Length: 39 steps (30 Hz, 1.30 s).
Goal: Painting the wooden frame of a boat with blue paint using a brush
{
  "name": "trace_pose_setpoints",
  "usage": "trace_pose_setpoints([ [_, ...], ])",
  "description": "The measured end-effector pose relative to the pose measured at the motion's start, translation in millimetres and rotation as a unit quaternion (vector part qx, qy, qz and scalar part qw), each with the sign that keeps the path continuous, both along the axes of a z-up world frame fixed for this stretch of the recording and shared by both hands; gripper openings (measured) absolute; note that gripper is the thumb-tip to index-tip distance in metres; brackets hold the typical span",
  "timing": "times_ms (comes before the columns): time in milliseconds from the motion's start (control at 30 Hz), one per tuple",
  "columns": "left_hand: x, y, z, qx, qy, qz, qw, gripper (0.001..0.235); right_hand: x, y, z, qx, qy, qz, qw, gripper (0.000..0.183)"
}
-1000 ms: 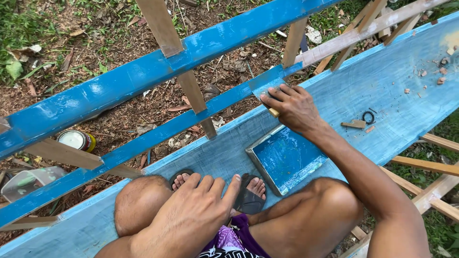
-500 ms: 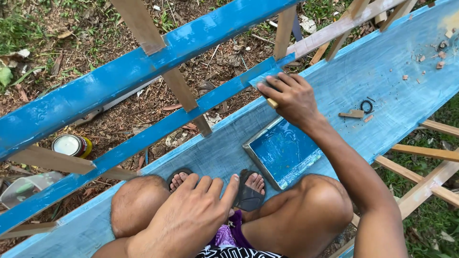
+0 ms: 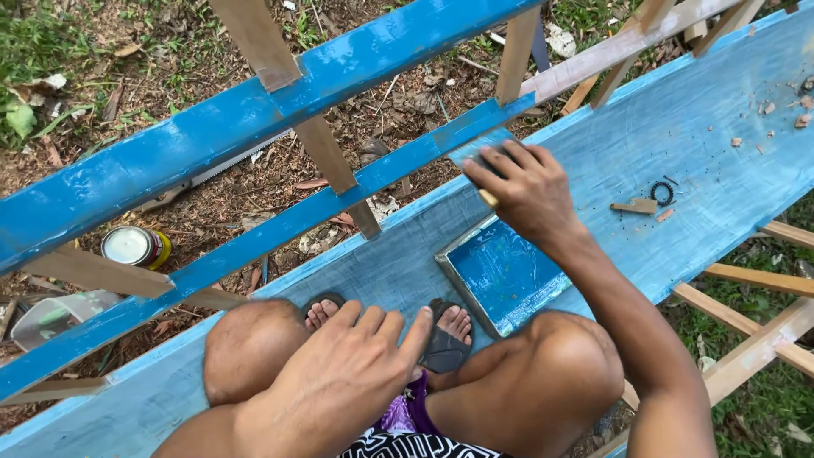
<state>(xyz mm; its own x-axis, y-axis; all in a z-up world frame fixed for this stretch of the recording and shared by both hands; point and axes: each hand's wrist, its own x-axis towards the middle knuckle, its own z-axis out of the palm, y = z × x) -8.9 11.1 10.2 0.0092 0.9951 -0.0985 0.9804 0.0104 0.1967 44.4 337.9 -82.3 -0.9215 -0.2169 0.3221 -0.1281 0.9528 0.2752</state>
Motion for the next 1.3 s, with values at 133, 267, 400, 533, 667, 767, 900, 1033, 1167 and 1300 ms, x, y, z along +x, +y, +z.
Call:
trace_pose_setpoints([
  [133,6,7,-4,-0.006,0.012,-0.007,1.0,0.054,-28,-18,3,-0.022,0.041,0.036,0.998,0.026],
  [267,1,0,2,0.013,-0.002,-0.019,1.0,0.049,-28,8,-8,-0.018,0.021,0.016,1.0,0.028],
  [400,-3,-8,0,0.017,-0.002,-0.012,1.0,0.051,-11,43,-25,-0.042,-0.014,-0.053,0.998,0.027],
  [533,-2,-2,-4,0.016,0.001,-0.014,1.0,0.05,-14,37,-25,-0.049,0.006,-0.016,0.999,0.021],
  [667,-4,4,-8,0.002,-0.001,-0.031,1.0,0.052,-28,28,-24,-0.033,0.042,0.024,0.998,0.016],
  [767,-8,4,-8,-0.004,0.011,-0.029,1.0,0.057,-31,28,-26,-0.025,0.034,0.035,0.998,0.021],
  [900,-9,1,-6,0.006,-0.007,-0.017,1.0,0.053,-15,26,-32,-0.021,0.003,0.027,0.999,0.019],
  [1033,-12,2,-1,-0.04,0.004,-0.002,0.999,0.056,2,25,-25,0.009,-0.031,0.033,0.999,0.017],
  [1167,-10,1,0,-0.014,0.016,0.01,1.0,0.053,11,16,-21,0.035,-0.121,0.039,0.991,0.021],
  [1300,1,-3,1,0.024,-0.025,-0.016,0.999,0.052,-16,-6,3,-0.013,0.017,0.055,0.998,0.012],
])
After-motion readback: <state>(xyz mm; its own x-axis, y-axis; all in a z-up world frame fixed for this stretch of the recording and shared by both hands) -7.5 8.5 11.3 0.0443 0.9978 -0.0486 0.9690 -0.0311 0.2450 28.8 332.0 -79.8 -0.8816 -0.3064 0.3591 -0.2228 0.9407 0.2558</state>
